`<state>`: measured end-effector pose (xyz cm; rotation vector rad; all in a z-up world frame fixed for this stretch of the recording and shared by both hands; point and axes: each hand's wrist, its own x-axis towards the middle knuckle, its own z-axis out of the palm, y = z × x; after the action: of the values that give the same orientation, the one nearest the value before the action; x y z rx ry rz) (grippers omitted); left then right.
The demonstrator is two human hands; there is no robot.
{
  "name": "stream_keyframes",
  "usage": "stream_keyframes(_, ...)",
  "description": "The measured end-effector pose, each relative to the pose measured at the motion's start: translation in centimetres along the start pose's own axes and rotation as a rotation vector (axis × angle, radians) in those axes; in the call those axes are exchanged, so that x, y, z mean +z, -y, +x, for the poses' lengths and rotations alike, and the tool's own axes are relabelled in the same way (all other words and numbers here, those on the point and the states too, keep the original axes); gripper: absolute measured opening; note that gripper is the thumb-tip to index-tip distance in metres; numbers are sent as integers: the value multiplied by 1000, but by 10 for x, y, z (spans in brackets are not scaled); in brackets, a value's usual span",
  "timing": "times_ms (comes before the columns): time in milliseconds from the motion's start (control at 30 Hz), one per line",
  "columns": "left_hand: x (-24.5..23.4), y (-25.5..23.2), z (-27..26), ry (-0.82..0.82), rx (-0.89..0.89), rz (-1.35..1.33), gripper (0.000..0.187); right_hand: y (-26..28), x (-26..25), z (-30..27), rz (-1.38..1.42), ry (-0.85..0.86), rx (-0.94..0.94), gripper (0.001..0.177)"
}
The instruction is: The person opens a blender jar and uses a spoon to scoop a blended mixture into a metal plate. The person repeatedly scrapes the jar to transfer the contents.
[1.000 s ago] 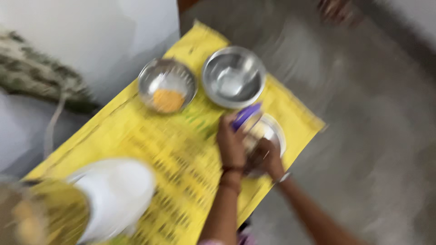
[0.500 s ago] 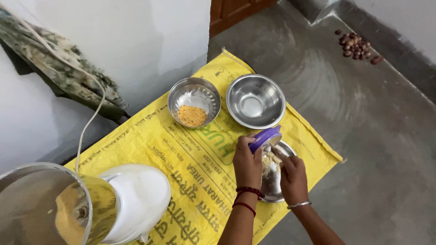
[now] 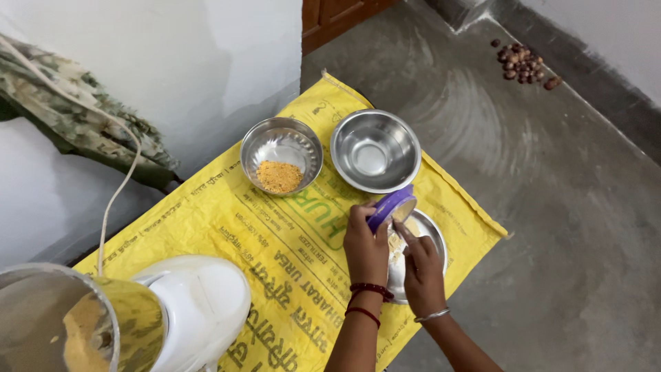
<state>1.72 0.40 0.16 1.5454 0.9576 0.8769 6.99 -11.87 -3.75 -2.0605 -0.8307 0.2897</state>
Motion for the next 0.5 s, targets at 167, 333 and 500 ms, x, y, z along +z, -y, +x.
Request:
stream_keyframes(167, -5, 1, 5, 10, 17, -33, 31, -15, -14, -14, -250, 99, -114, 56)
stream_keyframes(333, -13, 6, 8, -12, 51, -9, 33, -24, -27, -4, -344, -9, -111, 57)
stream_keyframes(500, -12, 3, 4, 14, 37, -7, 33, -17, -27, 11, -255, 47, -140, 60)
